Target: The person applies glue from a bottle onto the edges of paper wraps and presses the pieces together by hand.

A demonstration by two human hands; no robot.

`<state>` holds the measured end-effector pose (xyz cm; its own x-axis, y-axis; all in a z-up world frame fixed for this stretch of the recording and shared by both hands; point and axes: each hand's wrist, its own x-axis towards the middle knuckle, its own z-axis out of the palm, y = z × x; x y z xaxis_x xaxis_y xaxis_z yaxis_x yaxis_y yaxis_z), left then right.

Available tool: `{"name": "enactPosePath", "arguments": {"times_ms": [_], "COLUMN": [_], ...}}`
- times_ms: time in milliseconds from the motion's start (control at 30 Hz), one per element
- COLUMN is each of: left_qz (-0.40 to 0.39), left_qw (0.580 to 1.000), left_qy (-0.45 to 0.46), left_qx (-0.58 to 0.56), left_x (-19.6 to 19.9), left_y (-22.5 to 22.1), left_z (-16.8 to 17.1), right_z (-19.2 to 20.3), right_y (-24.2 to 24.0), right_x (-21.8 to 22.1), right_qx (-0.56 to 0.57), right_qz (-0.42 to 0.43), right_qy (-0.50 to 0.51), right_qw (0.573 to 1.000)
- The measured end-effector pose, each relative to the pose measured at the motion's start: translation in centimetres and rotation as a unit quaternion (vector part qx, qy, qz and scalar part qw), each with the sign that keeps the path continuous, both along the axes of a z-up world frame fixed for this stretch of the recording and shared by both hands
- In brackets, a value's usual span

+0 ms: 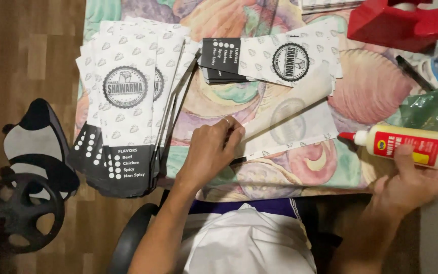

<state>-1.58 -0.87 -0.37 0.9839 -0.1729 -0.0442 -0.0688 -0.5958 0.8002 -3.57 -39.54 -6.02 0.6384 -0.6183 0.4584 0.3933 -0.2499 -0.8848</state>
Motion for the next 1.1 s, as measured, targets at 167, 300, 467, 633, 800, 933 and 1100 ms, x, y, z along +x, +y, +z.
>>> {"name": "enactPosePath", "arguments": {"times_ms": [167,300,467,633,800,933,1100], "left_qz": [-0.008,-0.016,-0.058,-0.099,-0.113,-0.084,-0.068], "left_qw": [0.999,0.998,0.987,0.955,0.944,0.938,0.937], "left_qy": [-0.026,-0.051,-0.144,-0.209,-0.237,-0.294,-0.308], "left_qx": [0.024,0.035,0.047,0.186,0.201,0.162,0.15], "left_x": [-0.5,-1.3,-3.5,-5.5,-6.3,-6.1,-6.7], "left_y": [-0.1,-0.7,-1.7,-3.0,-2.9,-3.3,-2.5], "left_z": [0.2,0.3,-0.3,-2.5,-3.4,-3.3,-4.7], "right_z": [-0.9,-0.6,1.4,1.4,4.4,3.9,1.9], "right_y": [0.3,1.8,1.4,0.4,3.7,10.3,14.6], "right_x": [0.0,0.0,1.0,1.3,0.3,-1.1,-3.4], "right_qx": [-0.029,0.014,0.098,-0.075,-0.518,-0.633,-0.564], "right_qz": [-0.012,0.016,0.047,0.033,0.003,0.088,0.284], "right_qy": [0.059,0.126,0.138,0.245,0.152,0.013,0.072], "right_qw": [0.998,0.992,0.985,0.966,0.842,0.769,0.772]}}
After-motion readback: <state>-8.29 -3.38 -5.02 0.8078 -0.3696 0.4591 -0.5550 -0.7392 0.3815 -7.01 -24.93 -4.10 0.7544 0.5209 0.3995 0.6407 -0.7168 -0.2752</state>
